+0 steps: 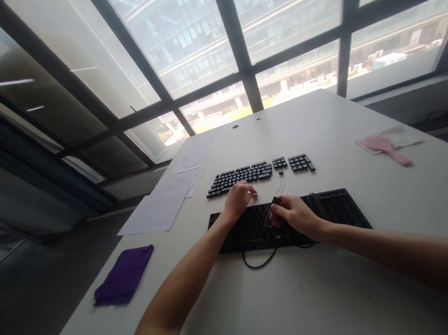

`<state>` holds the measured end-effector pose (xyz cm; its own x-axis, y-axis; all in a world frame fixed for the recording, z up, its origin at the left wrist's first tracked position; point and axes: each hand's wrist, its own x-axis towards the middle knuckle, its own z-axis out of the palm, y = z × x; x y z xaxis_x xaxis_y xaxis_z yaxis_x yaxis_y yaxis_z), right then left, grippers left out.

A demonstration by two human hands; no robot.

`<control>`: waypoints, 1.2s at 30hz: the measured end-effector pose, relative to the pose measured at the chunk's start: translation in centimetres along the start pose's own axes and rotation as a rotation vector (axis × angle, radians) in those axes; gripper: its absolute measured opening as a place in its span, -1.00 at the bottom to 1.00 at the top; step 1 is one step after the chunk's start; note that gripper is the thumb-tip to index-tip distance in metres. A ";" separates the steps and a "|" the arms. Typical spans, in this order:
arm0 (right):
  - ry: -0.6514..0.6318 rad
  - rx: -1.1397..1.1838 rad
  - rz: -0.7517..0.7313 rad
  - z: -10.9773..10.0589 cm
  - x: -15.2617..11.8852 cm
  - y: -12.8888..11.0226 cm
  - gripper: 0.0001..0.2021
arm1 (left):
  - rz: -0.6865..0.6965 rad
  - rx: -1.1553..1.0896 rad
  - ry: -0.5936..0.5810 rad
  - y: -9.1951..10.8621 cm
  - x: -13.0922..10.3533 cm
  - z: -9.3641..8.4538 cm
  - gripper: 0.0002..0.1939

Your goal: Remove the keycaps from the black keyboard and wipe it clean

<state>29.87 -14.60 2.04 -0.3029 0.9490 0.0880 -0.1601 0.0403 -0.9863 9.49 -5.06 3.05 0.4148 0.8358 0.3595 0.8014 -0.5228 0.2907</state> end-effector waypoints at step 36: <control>-0.059 -0.117 -0.106 -1.1 -0.2 -2.0 -0.79 | 0.004 -0.025 0.149 2.8 -0.9 -2.9 -0.96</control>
<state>31.25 -14.53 3.87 -0.3451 0.9176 0.1975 -0.0849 0.1790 -0.9802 10.13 -7.75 6.11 0.3475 0.8007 0.4879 0.7882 -0.5313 0.3105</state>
